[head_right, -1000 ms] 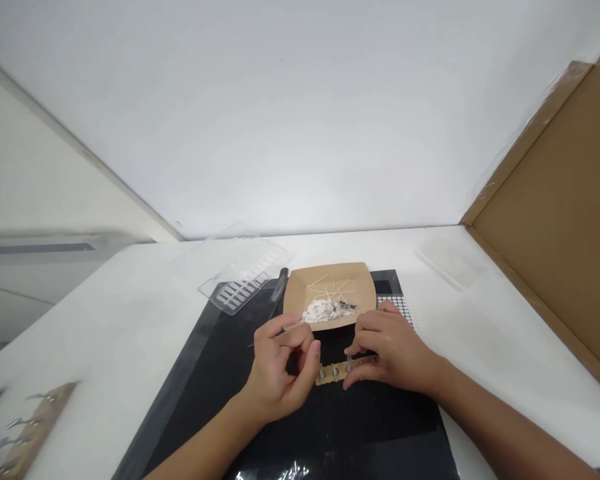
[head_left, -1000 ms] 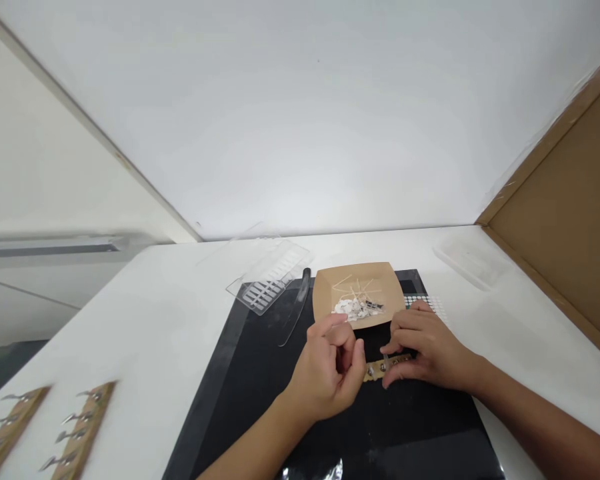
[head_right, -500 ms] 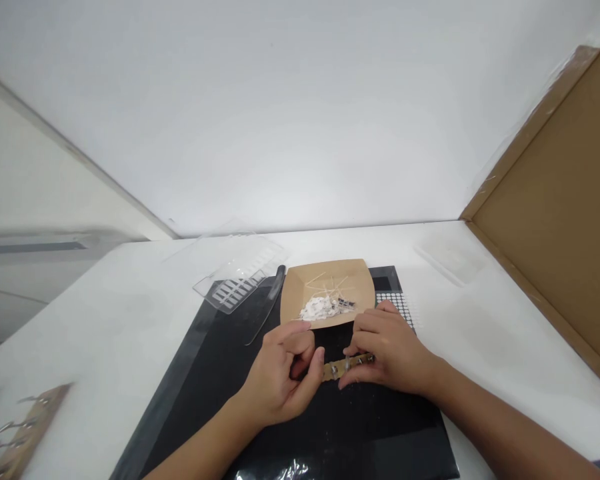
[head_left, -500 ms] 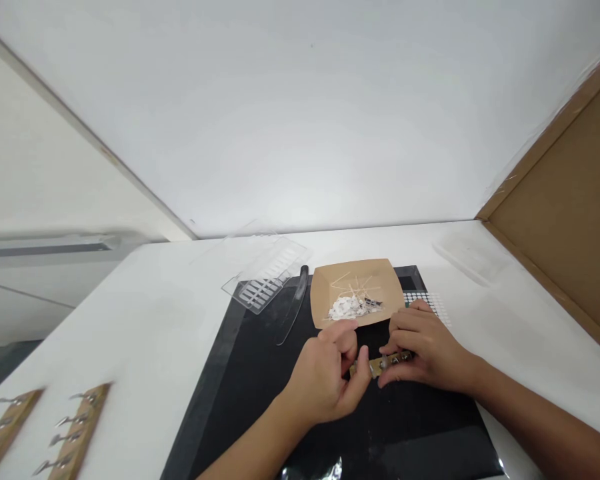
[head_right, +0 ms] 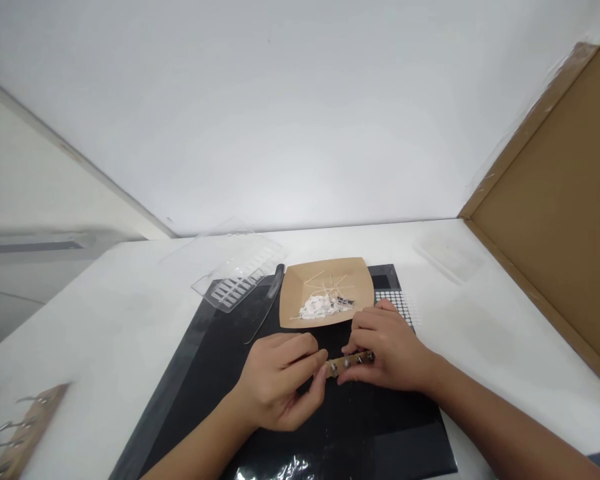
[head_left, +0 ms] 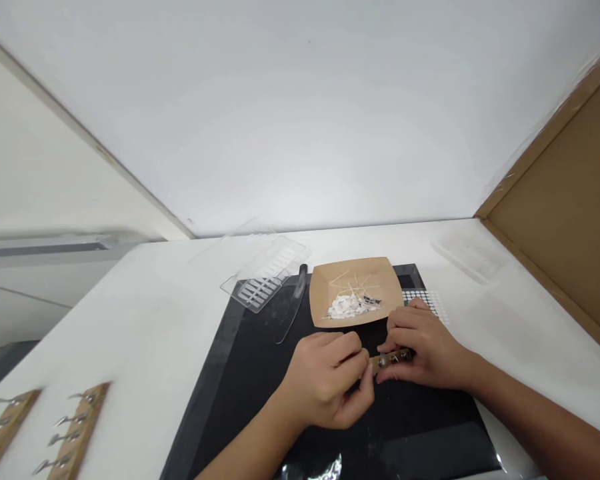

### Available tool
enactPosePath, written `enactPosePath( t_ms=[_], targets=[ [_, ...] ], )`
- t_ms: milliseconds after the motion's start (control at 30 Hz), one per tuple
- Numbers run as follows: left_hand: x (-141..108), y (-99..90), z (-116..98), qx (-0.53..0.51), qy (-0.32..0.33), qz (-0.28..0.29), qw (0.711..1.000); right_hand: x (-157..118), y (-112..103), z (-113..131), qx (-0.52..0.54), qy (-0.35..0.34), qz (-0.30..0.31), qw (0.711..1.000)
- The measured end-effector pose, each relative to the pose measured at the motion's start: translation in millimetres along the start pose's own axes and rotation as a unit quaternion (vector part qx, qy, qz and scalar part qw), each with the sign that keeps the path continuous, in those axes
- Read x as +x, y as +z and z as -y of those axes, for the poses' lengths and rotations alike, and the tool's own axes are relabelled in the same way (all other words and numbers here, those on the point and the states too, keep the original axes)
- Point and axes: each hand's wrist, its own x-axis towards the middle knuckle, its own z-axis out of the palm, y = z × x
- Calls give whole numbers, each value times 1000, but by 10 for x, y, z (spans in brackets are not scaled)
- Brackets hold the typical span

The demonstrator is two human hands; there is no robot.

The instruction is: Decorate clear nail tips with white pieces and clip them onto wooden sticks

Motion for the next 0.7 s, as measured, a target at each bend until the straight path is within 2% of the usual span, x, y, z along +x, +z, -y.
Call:
enactPosePath(
  t_ms=[400, 700],
  targets=[
    [10, 5, 7, 11, 49, 50, 997, 13, 16, 26, -2, 19, 11, 1000],
    [27, 3, 11, -28, 58, 56, 996, 22, 17, 21, -20, 15, 18, 1000]
  ],
)
